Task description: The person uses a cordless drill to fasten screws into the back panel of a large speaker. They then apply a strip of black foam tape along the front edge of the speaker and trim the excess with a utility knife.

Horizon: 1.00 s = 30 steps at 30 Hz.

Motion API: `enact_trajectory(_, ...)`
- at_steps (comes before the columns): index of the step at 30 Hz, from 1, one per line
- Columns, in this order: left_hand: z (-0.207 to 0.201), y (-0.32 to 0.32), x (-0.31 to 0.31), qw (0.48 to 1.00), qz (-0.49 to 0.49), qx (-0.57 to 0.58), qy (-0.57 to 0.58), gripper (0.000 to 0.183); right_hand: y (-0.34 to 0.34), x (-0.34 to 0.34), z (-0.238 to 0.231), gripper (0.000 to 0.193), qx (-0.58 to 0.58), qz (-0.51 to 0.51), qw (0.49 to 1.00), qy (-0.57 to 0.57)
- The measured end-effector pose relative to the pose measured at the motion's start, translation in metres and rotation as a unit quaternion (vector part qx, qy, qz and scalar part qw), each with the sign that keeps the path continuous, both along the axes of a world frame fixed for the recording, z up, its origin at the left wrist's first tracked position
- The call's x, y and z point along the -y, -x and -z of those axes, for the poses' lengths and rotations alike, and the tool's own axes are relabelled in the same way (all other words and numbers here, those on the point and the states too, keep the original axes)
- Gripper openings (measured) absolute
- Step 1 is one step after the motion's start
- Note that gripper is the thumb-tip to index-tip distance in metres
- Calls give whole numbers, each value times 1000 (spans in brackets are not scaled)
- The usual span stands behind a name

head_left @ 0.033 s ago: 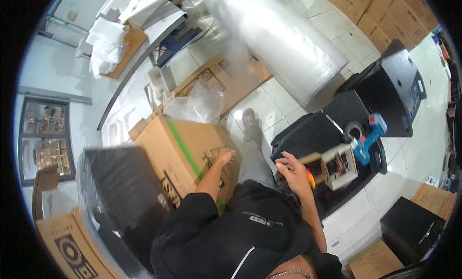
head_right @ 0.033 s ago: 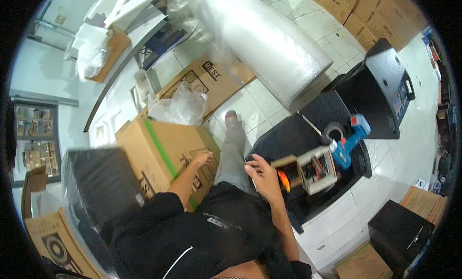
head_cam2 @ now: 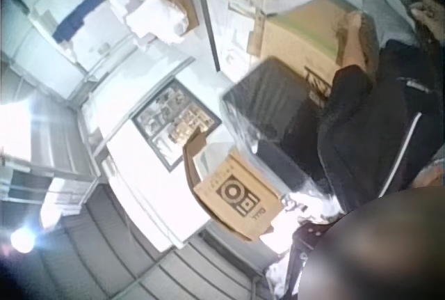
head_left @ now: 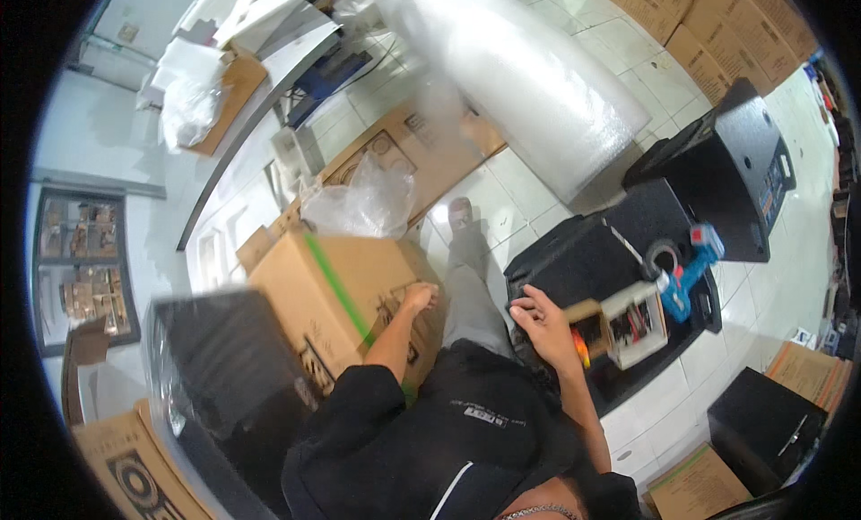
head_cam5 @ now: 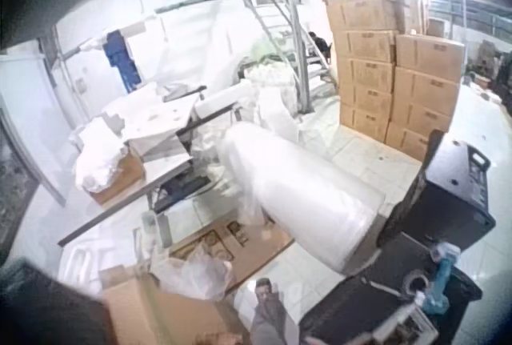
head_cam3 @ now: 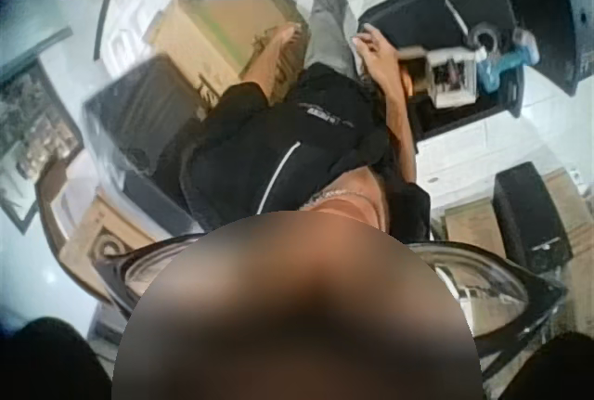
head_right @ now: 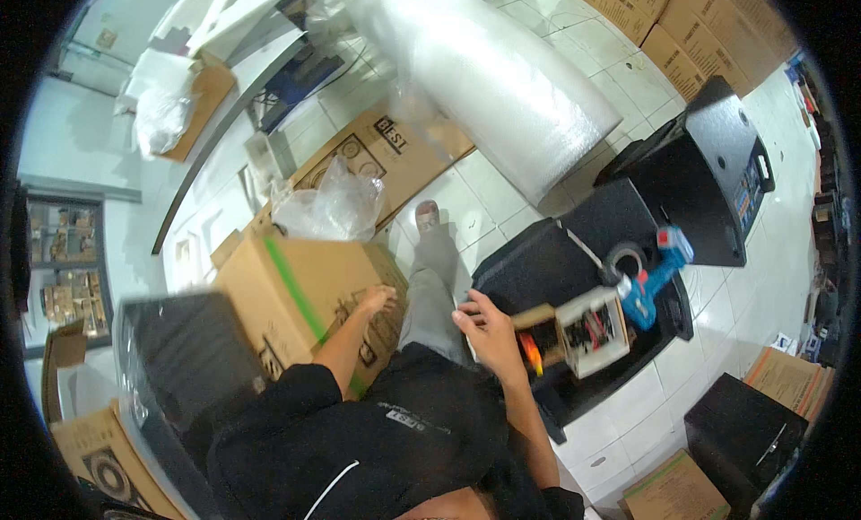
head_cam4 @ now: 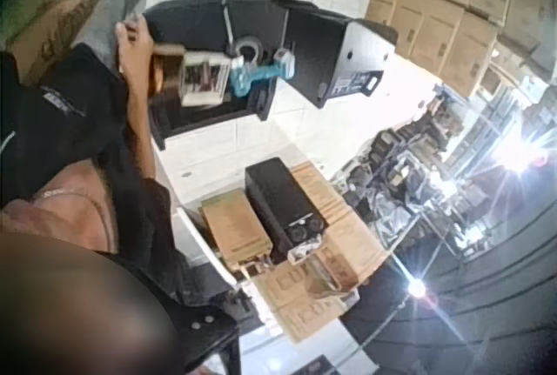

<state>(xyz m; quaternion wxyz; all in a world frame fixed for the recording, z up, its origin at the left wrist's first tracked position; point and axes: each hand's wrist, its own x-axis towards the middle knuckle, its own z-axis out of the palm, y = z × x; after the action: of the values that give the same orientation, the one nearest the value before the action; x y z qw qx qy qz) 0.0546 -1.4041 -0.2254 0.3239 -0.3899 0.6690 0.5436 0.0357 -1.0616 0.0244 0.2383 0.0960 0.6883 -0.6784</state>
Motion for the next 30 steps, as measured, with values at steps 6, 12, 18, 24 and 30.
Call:
enact_trajectory(6,74,156,49,995,70,42,-58,24,168,31,107,65,98,115,975,-160)
enact_trajectory(12,75,245,133,992,75,101,-22,22,198,-7,155,70,283,205,868,-354)
enact_trajectory(18,67,356,187,988,105,107,41,27,187,-14,163,67,324,275,851,-309)
enact_trajectory(24,62,557,169,933,337,-54,118,35,203,8,186,67,388,431,793,-189)
enact_trajectory(30,-10,805,112,866,398,-229,199,31,286,-1,241,85,325,566,757,29)
